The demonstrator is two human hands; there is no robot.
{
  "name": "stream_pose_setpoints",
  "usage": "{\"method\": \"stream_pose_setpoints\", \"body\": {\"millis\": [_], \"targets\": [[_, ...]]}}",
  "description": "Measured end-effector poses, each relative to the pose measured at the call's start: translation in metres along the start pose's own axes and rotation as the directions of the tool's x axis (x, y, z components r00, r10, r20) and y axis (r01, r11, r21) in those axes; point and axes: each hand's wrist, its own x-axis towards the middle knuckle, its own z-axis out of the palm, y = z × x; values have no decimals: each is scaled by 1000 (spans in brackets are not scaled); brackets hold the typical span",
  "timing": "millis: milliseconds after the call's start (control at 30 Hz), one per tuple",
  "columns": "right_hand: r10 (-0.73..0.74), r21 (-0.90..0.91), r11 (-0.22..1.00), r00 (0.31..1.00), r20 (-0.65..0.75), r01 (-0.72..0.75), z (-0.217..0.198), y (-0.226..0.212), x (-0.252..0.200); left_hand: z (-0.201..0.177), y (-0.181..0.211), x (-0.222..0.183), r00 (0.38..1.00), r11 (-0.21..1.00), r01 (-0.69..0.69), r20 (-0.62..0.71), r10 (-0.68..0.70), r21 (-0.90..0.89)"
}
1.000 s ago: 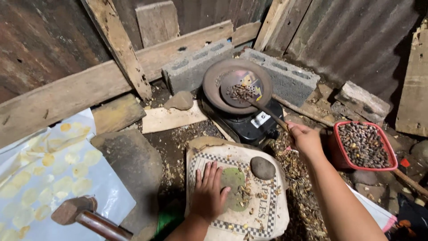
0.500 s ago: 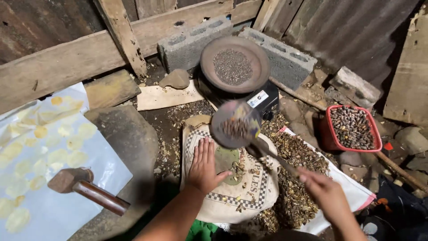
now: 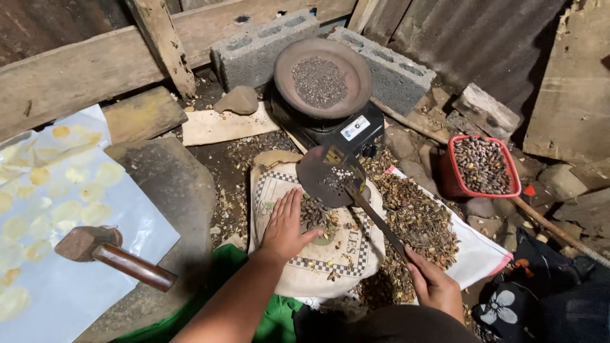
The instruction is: Manually crushing nuts with a stone and roasting them on a stove.
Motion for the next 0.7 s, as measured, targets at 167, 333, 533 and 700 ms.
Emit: {"method": "stream_pose_setpoints", "body": {"millis": [167, 333, 533, 700], "targets": [[-65, -162, 984, 998, 26, 69, -5, -29, -1, -20, -11, 6, 997, 1000, 15, 80, -13, -23], [238, -354, 918, 963, 123, -182, 7, -7, -3, -97, -36, 2, 983, 979, -101, -132, 126, 179], [32, -186, 982, 994, 101, -13, 16, 4, -5, -240, -46, -42, 923, 839, -262, -130, 362, 477], [181, -204, 968, 968, 171, -145, 14, -29, -7, -287, -134, -80, 861, 699, -294, -137, 490, 652]]}}
